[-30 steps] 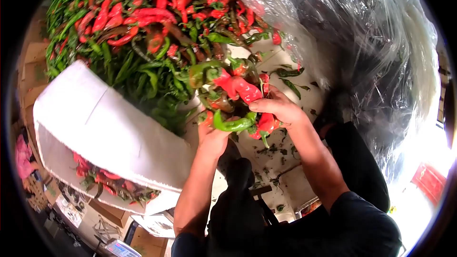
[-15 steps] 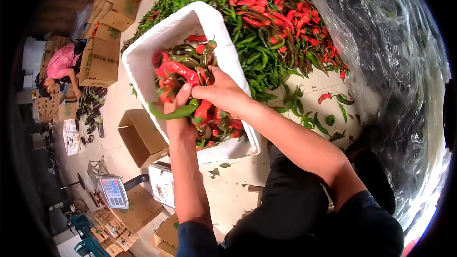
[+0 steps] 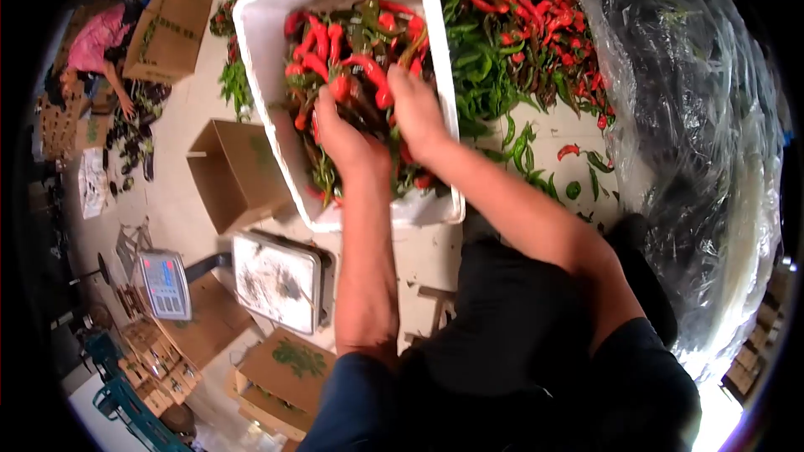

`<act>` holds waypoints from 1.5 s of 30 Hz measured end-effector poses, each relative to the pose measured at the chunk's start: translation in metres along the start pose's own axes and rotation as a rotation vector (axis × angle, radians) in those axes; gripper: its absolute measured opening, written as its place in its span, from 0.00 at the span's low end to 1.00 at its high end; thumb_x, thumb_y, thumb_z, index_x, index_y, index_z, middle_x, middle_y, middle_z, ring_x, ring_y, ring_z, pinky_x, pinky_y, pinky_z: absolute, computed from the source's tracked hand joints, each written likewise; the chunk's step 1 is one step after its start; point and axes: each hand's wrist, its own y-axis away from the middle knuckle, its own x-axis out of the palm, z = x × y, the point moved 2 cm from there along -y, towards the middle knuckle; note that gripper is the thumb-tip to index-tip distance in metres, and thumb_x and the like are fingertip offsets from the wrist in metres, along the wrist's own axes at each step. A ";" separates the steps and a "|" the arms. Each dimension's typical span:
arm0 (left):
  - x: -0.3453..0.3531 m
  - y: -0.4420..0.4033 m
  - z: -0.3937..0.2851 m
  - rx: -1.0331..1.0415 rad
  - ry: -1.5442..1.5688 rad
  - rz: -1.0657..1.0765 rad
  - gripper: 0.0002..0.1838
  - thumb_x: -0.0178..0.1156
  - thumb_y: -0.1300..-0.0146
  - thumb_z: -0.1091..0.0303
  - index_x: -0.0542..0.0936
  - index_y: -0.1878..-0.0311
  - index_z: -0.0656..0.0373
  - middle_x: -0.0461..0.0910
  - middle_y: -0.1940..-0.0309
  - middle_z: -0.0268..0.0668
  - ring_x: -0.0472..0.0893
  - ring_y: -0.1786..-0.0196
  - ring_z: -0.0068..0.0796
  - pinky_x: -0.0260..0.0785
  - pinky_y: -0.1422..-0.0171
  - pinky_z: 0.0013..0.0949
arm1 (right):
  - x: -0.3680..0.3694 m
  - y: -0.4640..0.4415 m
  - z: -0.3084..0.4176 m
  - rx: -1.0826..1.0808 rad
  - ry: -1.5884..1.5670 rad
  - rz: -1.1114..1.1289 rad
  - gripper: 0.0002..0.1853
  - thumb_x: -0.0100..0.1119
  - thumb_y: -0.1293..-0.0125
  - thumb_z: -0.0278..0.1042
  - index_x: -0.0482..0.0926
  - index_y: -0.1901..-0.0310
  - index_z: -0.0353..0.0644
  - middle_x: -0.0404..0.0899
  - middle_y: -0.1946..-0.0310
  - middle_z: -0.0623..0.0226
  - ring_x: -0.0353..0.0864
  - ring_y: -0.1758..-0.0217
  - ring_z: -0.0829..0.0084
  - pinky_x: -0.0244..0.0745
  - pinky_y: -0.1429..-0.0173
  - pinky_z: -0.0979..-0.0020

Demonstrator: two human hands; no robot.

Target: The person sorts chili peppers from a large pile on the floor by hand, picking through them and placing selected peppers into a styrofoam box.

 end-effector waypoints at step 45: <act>-0.138 0.126 0.021 -0.298 -0.776 0.432 0.14 0.62 0.28 0.67 0.78 0.44 0.61 0.76 0.68 0.28 0.71 0.71 0.15 0.66 0.66 0.24 | -0.150 0.017 0.224 -0.526 1.105 0.087 0.12 0.66 0.33 0.37 0.83 0.53 0.39 0.82 0.65 0.66 0.78 0.63 0.77 0.74 0.54 0.74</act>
